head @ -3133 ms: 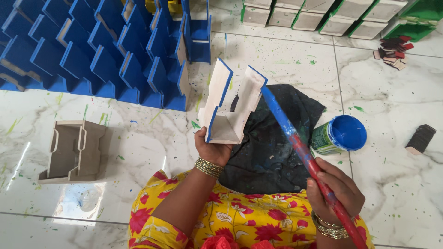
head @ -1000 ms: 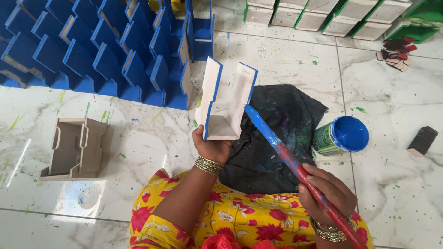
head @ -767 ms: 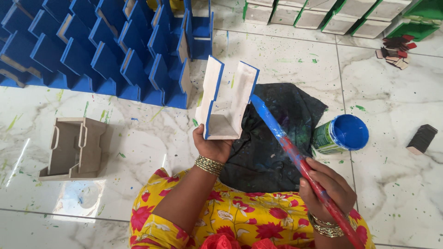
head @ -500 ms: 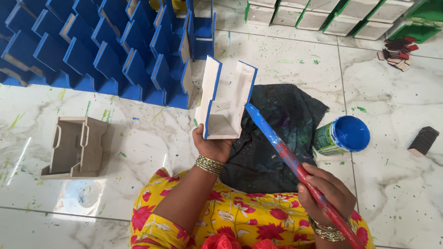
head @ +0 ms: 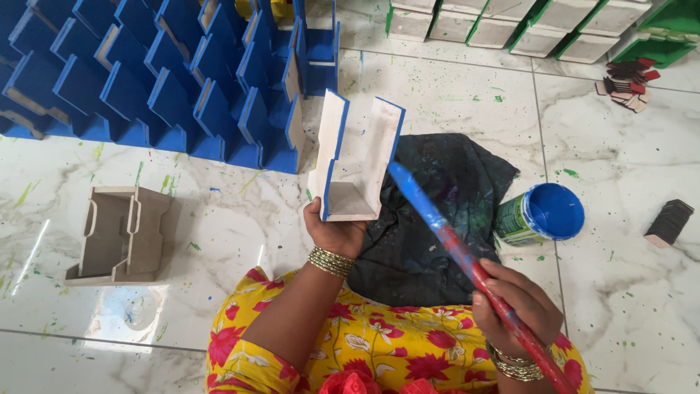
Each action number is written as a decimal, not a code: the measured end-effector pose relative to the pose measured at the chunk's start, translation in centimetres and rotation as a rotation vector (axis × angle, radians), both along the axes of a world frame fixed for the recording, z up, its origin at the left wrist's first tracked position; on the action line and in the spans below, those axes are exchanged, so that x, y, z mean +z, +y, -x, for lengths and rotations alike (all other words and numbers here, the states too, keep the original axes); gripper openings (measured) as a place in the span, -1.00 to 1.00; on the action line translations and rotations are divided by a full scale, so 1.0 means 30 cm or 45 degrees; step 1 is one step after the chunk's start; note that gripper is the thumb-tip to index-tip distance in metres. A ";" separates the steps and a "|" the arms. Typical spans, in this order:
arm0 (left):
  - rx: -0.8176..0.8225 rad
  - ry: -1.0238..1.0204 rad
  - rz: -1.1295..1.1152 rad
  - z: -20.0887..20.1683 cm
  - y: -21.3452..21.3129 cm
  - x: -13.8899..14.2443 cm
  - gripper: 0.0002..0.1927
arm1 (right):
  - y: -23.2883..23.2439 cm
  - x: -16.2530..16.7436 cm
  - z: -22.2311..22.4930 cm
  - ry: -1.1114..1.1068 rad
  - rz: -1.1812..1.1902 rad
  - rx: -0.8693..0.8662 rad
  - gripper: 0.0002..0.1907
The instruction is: The person sits on the floor and paints unfinished wooden organizer pieces blue using a long-handled brush and a can of blue paint. They dip the brush, coat the edges and interior surfaces of each piece, turn the pieces to reach other sides, and set finished pieces with a row of already painted blue organizers.
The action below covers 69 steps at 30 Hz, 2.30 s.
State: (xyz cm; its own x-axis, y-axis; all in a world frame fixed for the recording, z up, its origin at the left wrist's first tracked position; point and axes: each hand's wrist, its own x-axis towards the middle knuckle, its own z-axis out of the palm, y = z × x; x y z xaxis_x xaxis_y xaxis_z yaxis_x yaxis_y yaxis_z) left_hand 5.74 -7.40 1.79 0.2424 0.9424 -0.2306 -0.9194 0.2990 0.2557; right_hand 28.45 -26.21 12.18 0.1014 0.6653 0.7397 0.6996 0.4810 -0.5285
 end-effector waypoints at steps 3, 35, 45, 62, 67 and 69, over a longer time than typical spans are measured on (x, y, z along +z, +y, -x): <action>-0.025 -0.011 0.000 -0.012 -0.008 -0.009 -0.22 | 0.002 -0.004 -0.005 0.025 -0.093 -0.101 -0.75; 0.010 -0.028 0.001 0.003 0.005 -0.007 -0.23 | 0.024 -0.021 0.028 -0.087 0.038 0.007 -0.73; 0.048 -0.034 0.020 0.020 0.022 0.004 -0.20 | 0.003 -0.028 0.035 -0.056 0.055 0.046 -0.72; 0.040 -0.030 -0.042 0.016 0.014 0.029 -0.21 | 0.017 -0.028 0.046 -0.170 0.055 0.071 -0.70; 0.042 -0.024 -0.103 0.015 0.013 0.017 -0.21 | 0.020 -0.007 0.054 -0.225 0.040 0.092 -0.71; 0.039 -0.043 -0.120 0.014 0.012 0.018 -0.21 | 0.027 0.000 0.059 -0.207 0.053 0.084 -0.72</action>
State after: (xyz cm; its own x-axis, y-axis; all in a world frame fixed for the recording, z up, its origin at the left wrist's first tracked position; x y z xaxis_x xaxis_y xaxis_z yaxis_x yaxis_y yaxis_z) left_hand 5.31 -7.05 2.31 0.2190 0.9666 -0.1330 -0.9364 0.2466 0.2496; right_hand 26.67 -25.42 12.19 -0.0624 0.6969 0.7144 0.7450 0.5089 -0.4313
